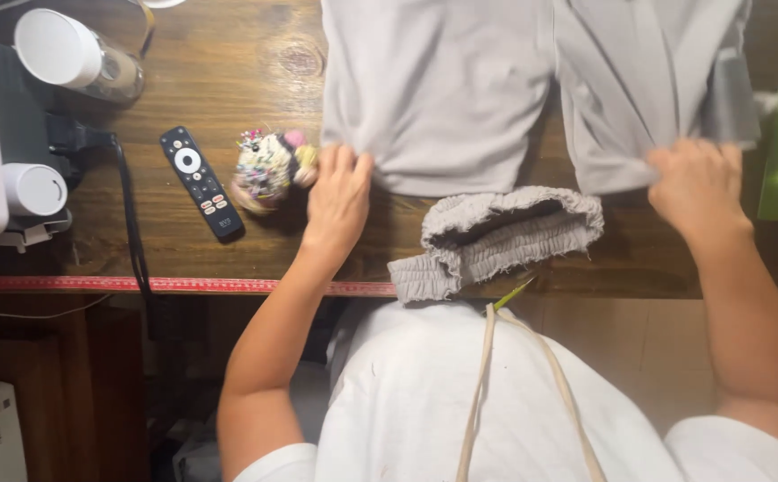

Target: Pinning the gathered elastic waistband of a pair of shorts to prepare it for sewing.

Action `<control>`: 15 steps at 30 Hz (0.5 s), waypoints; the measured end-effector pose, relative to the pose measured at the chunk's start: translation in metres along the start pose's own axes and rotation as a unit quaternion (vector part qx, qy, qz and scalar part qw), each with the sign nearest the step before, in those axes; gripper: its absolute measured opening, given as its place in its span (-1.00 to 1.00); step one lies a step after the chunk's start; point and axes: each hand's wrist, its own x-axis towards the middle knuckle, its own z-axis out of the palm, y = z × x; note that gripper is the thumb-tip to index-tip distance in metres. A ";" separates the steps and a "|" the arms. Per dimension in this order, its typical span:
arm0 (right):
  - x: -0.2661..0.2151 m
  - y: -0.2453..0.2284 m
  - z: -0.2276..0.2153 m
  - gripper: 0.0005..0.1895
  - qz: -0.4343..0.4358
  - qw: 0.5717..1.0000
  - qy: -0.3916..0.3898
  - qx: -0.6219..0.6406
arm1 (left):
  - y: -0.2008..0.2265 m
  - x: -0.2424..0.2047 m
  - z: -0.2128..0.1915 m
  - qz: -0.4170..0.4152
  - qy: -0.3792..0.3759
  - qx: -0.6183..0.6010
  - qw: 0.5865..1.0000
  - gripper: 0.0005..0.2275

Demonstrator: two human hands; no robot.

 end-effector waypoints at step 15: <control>-0.089 -0.114 -0.128 -0.31 -0.217 0.896 0.069 0.381 | 0.107 -0.072 -0.072 0.059 -0.080 -0.258 0.961 -0.34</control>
